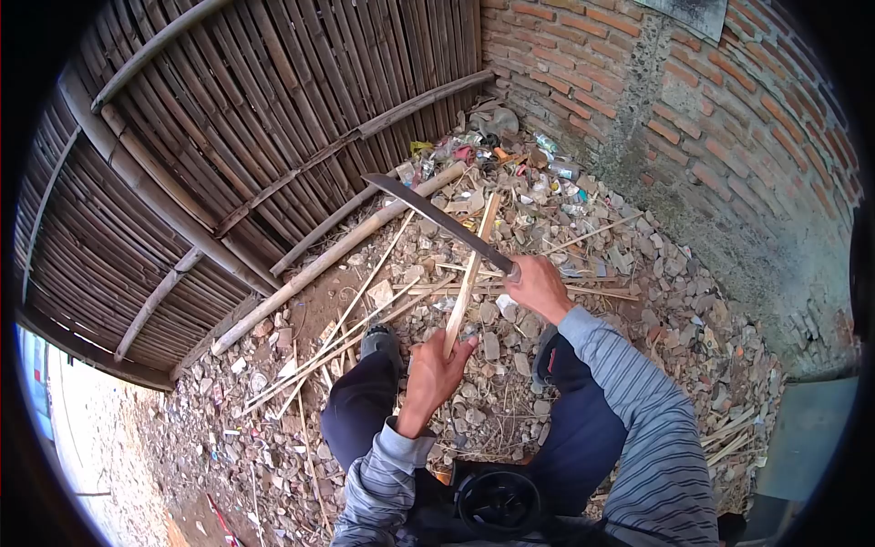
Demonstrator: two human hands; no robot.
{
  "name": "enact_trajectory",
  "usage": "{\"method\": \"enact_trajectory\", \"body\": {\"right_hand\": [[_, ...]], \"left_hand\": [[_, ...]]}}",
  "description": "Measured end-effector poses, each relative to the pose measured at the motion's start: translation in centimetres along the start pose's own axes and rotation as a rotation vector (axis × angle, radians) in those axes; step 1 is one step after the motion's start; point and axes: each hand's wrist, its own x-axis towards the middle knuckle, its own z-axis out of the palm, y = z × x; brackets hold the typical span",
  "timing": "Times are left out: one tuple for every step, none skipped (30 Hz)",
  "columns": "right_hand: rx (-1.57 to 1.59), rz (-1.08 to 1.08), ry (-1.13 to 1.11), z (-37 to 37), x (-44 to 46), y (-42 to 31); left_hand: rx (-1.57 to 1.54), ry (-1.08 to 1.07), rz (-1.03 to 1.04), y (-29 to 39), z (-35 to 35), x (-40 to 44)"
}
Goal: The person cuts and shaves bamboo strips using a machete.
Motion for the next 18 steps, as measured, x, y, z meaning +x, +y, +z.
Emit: {"method": "enact_trajectory", "body": {"right_hand": [[0.028, 0.084, 0.045, -0.2, 0.2, 0.6], [0.020, 0.076, 0.070, -0.4, 0.0, 1.2], [0.018, 0.077, 0.072, -0.6, -0.1, 1.5], [0.020, 0.064, 0.056, -0.7, -0.2, 1.8], [0.024, 0.052, 0.036, -0.5, -0.4, 2.0], [0.027, 0.054, 0.032, -0.4, -0.6, 1.9], [0.046, 0.039, 0.023, -0.3, -0.7, 1.8], [0.064, 0.023, 0.017, -0.3, -0.8, 1.6], [0.064, 0.024, 0.018, -0.3, -1.0, 1.4], [0.093, -0.024, -0.012, -0.1, -1.4, 1.0], [0.122, -0.073, -0.041, 0.1, -1.8, 0.9], [0.059, -0.139, -0.057, 0.1, -1.9, 0.4], [0.061, -0.139, -0.056, 0.0, -2.1, 0.0], [0.062, -0.163, -0.133, 0.0, -2.4, -0.4], [0.063, -0.186, -0.211, -0.3, -2.7, -1.1], [0.060, -0.237, -0.203, 0.9, -2.6, -0.6], [0.061, -0.235, -0.203, 1.3, -2.9, -0.7], [0.067, -0.254, -0.188, 1.4, -3.1, -1.1]], "left_hand": [[0.005, 0.000, 0.011, -0.2, 0.2, 0.0], [0.003, 0.001, 0.015, -0.3, 0.4, 0.0], [-0.005, -0.011, 0.019, -0.2, 0.6, 0.0], [-0.012, -0.024, 0.022, -0.1, 0.7, 0.1], [-0.011, -0.026, 0.019, 0.0, 0.8, 0.0], [-0.004, -0.030, -0.005, 0.3, 0.7, 0.0], [0.004, -0.032, -0.028, 0.5, 0.6, 0.1], [0.005, -0.031, -0.028, 0.4, 0.6, 0.2], [0.007, -0.035, -0.044, 0.4, 0.5, 0.3], [0.009, -0.040, -0.061, 0.3, 0.5, 0.4], [0.011, -0.041, -0.060, 0.2, 0.5, 0.4], [-0.041, -0.016, -0.044, 0.1, 0.6, 0.4], [-0.092, 0.009, -0.028, 0.0, 0.6, 0.4], [-0.090, 0.009, -0.028, 0.0, 0.6, 0.5], [-0.081, 0.015, -0.010, 0.0, 0.6, 0.6], [-0.074, 0.022, 0.008, 0.0, 0.6, 0.6], [-0.073, 0.020, 0.008, -0.3, 0.7, 0.6], [-0.019, 0.031, 0.046, -0.6, 0.8, 0.7]]}}
